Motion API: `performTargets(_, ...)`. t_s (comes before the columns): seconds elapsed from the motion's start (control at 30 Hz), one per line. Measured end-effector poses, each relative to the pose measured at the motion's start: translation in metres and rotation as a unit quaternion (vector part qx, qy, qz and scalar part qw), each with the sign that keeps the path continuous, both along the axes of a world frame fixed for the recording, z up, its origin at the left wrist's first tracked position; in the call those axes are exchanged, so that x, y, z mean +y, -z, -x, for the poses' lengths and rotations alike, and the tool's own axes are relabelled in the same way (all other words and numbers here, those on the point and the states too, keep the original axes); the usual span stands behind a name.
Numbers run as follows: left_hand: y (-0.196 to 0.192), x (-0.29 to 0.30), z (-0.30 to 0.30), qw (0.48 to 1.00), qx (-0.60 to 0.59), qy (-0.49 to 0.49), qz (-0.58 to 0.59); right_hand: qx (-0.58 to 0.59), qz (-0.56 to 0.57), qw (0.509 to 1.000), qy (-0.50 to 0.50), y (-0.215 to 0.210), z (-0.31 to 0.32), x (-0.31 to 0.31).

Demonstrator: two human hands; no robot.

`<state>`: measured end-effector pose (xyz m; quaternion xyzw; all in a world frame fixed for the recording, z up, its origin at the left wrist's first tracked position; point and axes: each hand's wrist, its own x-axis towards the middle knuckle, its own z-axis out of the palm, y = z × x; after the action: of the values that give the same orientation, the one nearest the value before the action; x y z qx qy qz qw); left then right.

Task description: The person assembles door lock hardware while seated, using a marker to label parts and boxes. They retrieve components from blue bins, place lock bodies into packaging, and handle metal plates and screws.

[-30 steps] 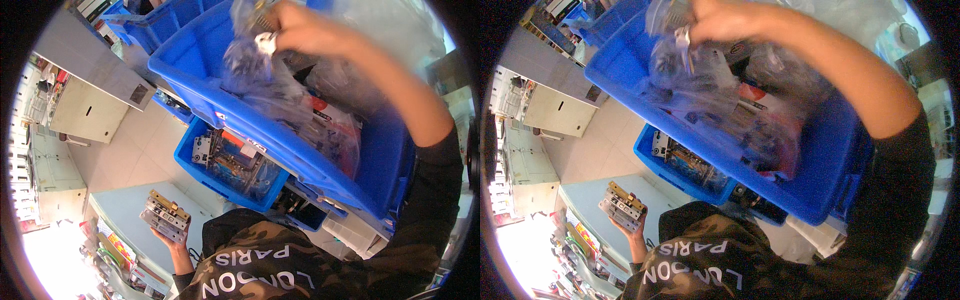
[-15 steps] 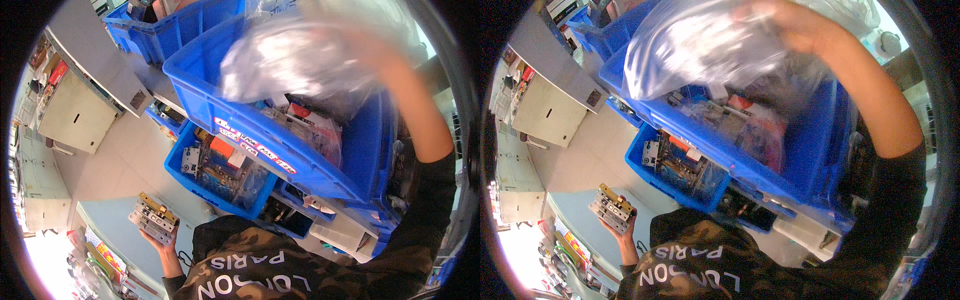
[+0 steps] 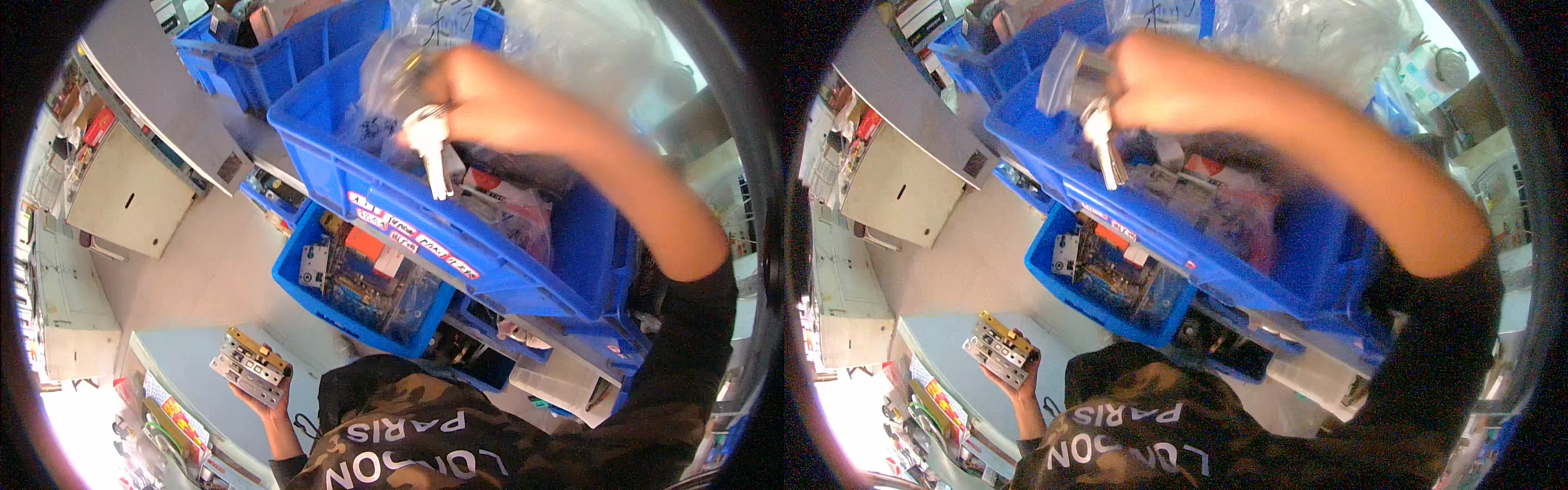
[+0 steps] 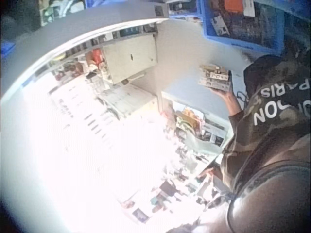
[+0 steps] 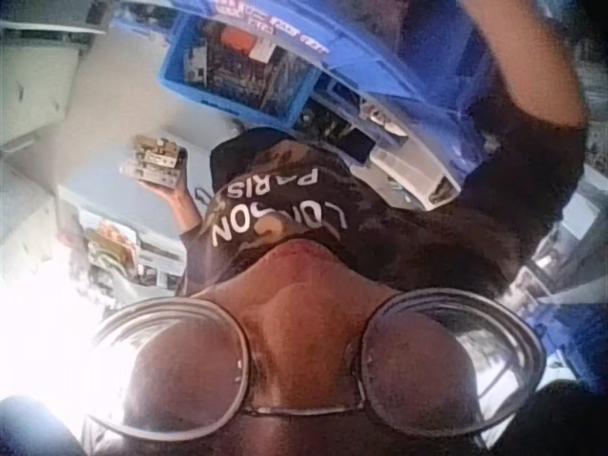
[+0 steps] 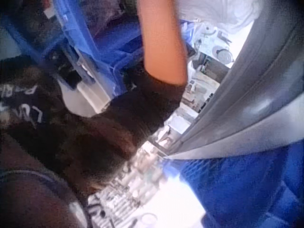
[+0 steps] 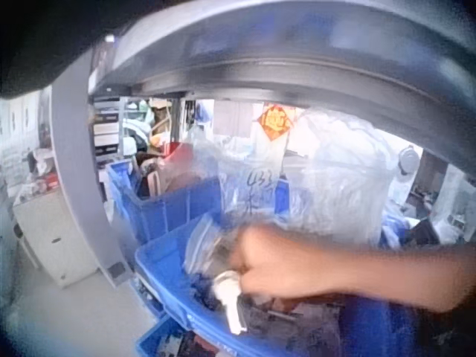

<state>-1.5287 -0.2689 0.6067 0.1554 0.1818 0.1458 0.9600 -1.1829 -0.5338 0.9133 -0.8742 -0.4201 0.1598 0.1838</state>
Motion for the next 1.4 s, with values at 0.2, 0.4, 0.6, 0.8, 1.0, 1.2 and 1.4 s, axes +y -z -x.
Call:
performTargets(0.2, -0.001, -0.006, 0.005, 1.000, 0.010, 0.000, -0.003, -0.075, -0.235, 0.968, 0.035, 0.044, -0.003, 0.041)
performTargets(0.4, -0.001, -0.006, 0.013, 0.999, 0.040, -0.021, 0.000, -0.023, -0.291, 0.948, 0.126, -0.062, -0.003, -0.007)
performTargets(0.6, -0.006, -0.004, 0.005, 0.999, 0.024, -0.017, -0.012, 0.011, -0.443, 0.877, 0.187, -0.098, -0.006, 0.001)
performTargets(0.8, -0.005, -0.005, 0.008, 1.000, 0.009, -0.006, -0.004, 0.010, -0.440, 0.892, 0.105, -0.096, -0.019, -0.004)
performTargets(1.0, -0.003, -0.005, 0.012, 1.000, 0.014, -0.016, 0.006, -0.003, -0.372, 0.914, 0.165, -0.094, -0.014, 0.007)
performTargets(1.2, -0.006, -0.004, 0.015, 0.999, 0.030, -0.017, -0.020, 0.167, -0.255, 0.952, 0.044, -0.066, -0.040, 0.050)
performTargets(1.4, -0.009, -0.003, 0.012, 0.999, 0.024, 0.003, -0.030, 0.040, -0.215, 0.962, 0.162, -0.057, -0.031, 0.035)
